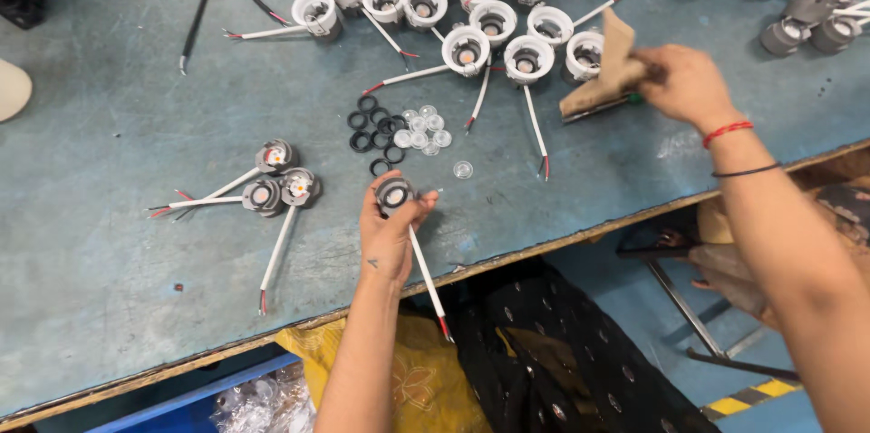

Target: The person assembles small LED light fixtures at a workbench. They place black rubber rings and clear plastic covers onto the LED units, then use a green screwdriver to tighten the components. The person wipes the assembled units with a cloth and repeats the process for several fixtures.

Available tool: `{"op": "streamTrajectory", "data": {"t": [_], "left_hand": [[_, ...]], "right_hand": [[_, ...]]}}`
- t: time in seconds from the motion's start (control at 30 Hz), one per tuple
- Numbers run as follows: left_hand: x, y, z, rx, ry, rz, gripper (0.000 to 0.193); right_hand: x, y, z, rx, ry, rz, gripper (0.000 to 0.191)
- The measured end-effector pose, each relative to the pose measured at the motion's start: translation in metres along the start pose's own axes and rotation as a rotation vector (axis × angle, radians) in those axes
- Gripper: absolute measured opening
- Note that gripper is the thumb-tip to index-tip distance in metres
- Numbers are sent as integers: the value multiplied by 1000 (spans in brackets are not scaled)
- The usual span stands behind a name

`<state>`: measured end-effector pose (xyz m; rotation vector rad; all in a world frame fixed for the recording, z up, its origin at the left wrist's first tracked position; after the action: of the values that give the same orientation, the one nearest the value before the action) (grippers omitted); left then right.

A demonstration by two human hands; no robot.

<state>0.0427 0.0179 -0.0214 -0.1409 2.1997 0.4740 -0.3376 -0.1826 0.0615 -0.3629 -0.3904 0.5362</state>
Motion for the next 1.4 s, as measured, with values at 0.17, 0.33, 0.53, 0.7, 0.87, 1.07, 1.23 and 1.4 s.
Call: {"op": "streamTrajectory", "data": {"t": [0.17,0.33,0.53,0.7,0.87,1.07,1.23,1.4], "left_hand": [[-2,-3,4,9,30,-68,61],[3,-4,5,-62,-25,-41,61],[-7,2,2,72,179,10,56],[-13,9,-12,145,173,46,61],[-13,17,-21,199,20,64,58],[-15,20,-17,227,-39,4,44],[-25,21,-9,107,209,-197,35],[-31,25,-9,43,219,-278,37]], "right_hand": [[-39,-12,34,-392,-12,-98,20],[-35,-12,29,-160,133,-19,36],[-15,40,-17,93,153,-24,44],[-16,101,-25,220,201,-80,35],[26,139,-15,228,-103,-184,34],[154,158,-36,230,-546,-142,40],[227,156,-48,138,-743,-45,45],[248,146,-63,140,-762,-6,44]]}}
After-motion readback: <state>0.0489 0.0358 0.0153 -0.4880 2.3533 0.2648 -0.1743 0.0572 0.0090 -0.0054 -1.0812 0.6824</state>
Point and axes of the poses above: each hand's wrist, its own y-axis away from the middle knuckle, its own z-axis out of the back of the hand, x = y × z, the point moved 2 cm from there along -y, towards the middle knuckle, and after that the axes turned 1 degree about x, right-handed, at the moved point
